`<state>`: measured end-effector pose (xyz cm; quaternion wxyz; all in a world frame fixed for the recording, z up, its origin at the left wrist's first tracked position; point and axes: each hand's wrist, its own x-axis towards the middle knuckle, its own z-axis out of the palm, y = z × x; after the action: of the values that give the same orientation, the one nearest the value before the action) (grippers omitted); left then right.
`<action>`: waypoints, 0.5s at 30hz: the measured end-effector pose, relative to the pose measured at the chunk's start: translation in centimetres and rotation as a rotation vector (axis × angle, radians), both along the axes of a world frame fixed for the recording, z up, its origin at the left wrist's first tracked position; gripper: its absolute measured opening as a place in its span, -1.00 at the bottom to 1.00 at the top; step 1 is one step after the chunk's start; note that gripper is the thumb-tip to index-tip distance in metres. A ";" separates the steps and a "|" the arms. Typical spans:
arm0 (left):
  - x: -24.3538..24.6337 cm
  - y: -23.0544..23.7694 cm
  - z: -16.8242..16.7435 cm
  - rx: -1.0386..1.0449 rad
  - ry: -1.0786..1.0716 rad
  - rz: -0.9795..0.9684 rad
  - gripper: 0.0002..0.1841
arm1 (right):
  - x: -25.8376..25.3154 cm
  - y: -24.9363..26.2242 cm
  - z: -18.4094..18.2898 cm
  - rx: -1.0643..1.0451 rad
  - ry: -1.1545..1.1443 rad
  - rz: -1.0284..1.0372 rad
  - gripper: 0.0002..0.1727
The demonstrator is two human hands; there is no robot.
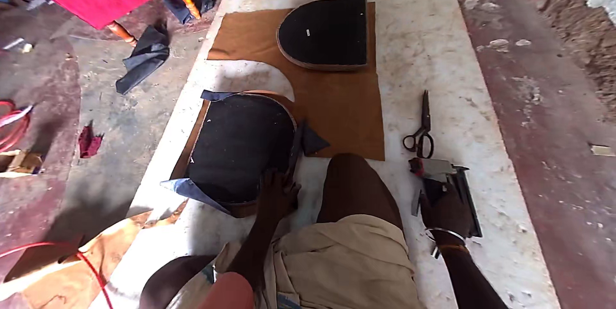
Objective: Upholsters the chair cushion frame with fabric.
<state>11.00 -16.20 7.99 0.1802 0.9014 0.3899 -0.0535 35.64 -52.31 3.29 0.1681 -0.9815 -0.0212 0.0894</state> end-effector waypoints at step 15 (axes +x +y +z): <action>8.7 5.1 1.4 -0.013 -0.095 0.147 -0.61 | 0.0 14.7 20.5 1.328 0.548 0.093 -0.63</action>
<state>19.72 -11.07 9.37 0.2079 0.8708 0.4456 0.0003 35.60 -37.65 23.75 0.7246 -0.6126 -0.0701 0.3077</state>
